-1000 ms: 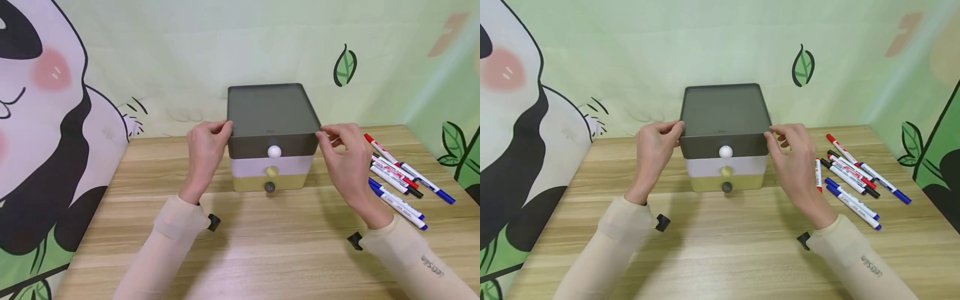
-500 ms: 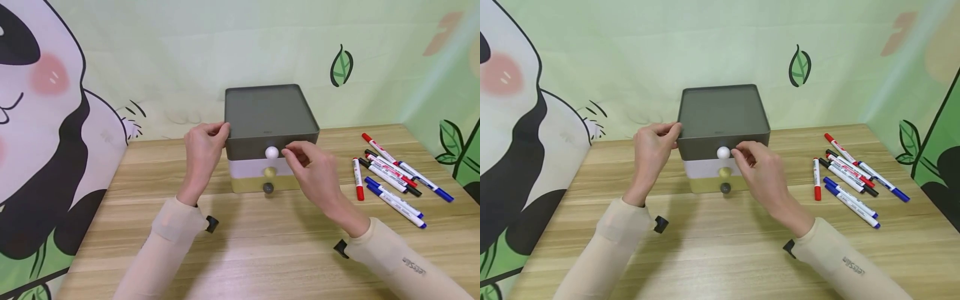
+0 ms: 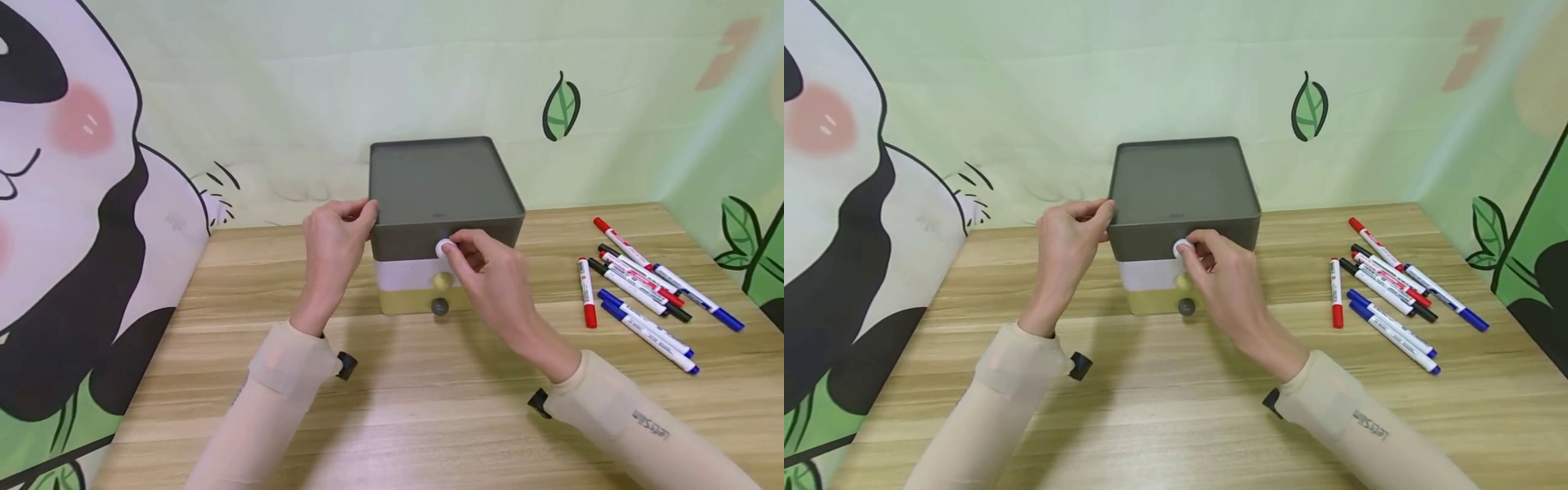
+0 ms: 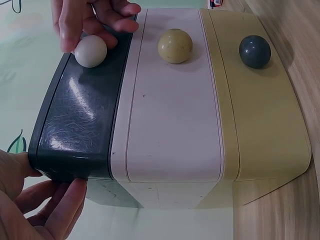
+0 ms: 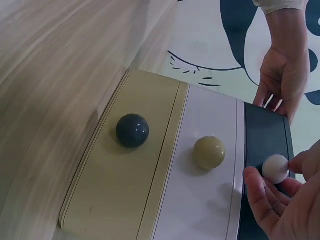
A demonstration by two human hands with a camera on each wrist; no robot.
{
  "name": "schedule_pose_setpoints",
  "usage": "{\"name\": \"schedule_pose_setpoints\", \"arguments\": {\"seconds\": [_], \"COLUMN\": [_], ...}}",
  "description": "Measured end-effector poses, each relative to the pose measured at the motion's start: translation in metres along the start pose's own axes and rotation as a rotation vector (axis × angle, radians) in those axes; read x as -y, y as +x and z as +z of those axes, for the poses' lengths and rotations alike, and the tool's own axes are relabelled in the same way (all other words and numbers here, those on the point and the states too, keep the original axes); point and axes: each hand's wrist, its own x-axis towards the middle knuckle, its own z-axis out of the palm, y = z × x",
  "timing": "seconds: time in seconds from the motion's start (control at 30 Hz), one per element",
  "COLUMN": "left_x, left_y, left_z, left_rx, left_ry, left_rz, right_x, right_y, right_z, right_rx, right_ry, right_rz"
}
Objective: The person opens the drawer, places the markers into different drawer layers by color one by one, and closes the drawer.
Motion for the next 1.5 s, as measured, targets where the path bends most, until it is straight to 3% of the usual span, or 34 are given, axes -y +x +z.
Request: {"name": "schedule_pose_setpoints", "arguments": {"seconds": [0.27, 0.63, 1.03, 1.5], "left_x": [-0.001, -0.002, -0.002, -0.001], "left_y": [-0.001, 0.001, 0.001, 0.002], "left_z": [0.001, 0.001, 0.001, 0.000], "left_rx": [-0.007, -0.015, -0.015, -0.010], "left_ry": [0.005, 0.031, 0.055, 0.071], "left_rz": [0.001, 0.012, 0.016, 0.029], "right_x": [0.005, 0.003, 0.008, 0.019], "right_y": [-0.002, -0.003, -0.003, -0.019], "right_z": [0.004, 0.009, 0.003, -0.009], "right_rx": [0.004, -0.001, 0.020, 0.071], "right_ry": [0.017, 0.182, 0.189, 0.202], "right_rz": [0.091, 0.146, 0.190, 0.237]}}
